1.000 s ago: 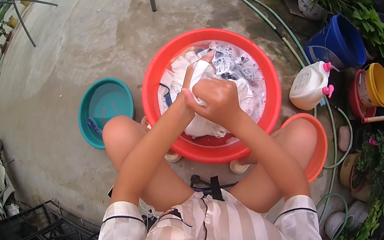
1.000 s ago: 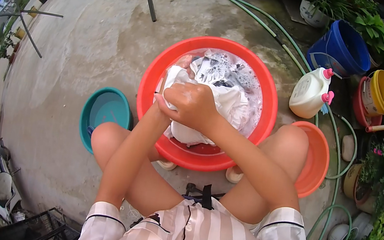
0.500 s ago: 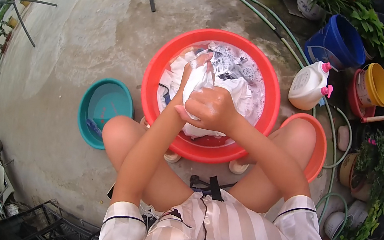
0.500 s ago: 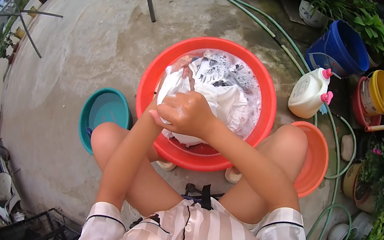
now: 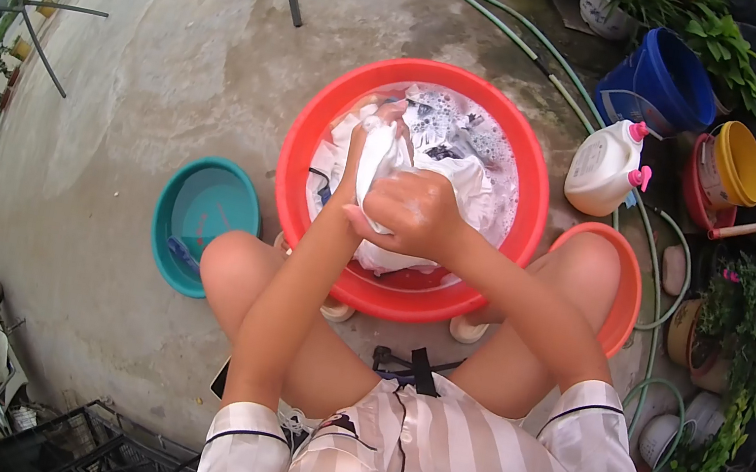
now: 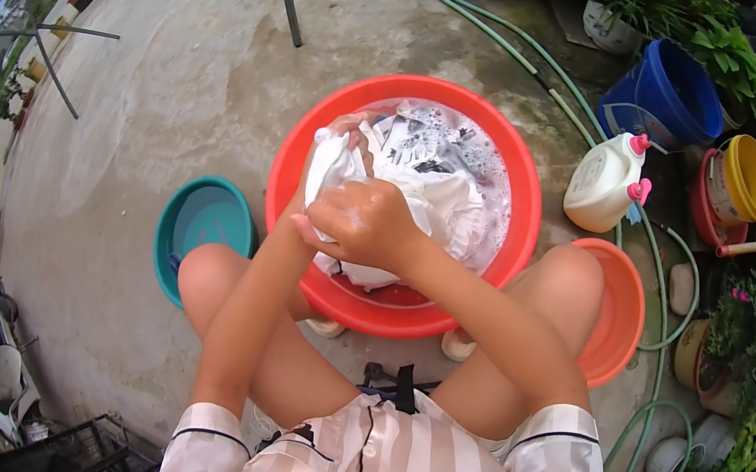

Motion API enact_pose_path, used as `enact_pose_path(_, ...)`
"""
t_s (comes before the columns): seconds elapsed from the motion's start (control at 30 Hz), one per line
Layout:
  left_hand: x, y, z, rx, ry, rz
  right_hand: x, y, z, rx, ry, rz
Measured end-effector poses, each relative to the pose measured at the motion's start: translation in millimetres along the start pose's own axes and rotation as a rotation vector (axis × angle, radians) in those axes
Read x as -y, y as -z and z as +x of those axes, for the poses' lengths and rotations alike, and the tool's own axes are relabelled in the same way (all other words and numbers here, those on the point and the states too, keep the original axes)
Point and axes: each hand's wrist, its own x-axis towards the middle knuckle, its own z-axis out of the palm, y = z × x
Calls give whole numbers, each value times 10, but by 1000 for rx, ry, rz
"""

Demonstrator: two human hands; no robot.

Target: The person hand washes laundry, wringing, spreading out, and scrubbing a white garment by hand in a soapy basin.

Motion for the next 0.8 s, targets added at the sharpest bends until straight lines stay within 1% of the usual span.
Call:
enact_pose_path(0.03,-60,16,12,13,39,110,63,-16,-13,47,69,-6)
enact_pose_path(0.07,-26,72,34,46,26,108,33,-4,-22,86,43,-30)
enact_pose_path(0.1,21,121,49,77,14,107,-12,15,-2,36,-28,-47)
enact_pose_path(0.17,93,-250,-191,-136,-50,78,-151,55,85,-65,-171,-87)
enact_pose_path(0.2,117,-428,-302,-241,-80,63,-224,50,110,-142,-337,-56)
enact_pose_path(0.3,132,-589,-406,-205,-3,181,-432,100,171,-277,-764,159)
enact_pose_path(0.33,162,-498,-362,-192,9,190,-449,114,180,-289,-785,188)
enact_pose_path(0.43,133,-470,-335,-271,-35,250,-335,61,110,-207,-578,-57)
enact_pose_path(0.47,120,-437,-313,-242,-40,67,-256,33,78,-183,-440,-66)
enact_pose_path(0.57,20,220,80,191,33,43,34,-18,-25,5,-43,33)
enact_pose_path(0.6,30,10,26,-32,-24,17,21,-28,-29,30,-48,9)
enact_pose_path(0.67,17,10,44,-56,-13,47,-39,-48,-28,81,-60,-39)
enact_pose_path(0.7,14,3,50,-67,-7,61,-92,-46,3,-6,-180,-27)
enact_pose_path(0.73,78,-191,-122,-127,-115,88,-171,-39,55,-94,-299,-17)
enact_pose_path(0.77,110,-342,-208,-152,-100,98,-251,-33,105,-182,-416,-6)
enact_pose_path(0.8,129,-469,-267,-176,-87,108,-350,-15,140,-227,-560,69)
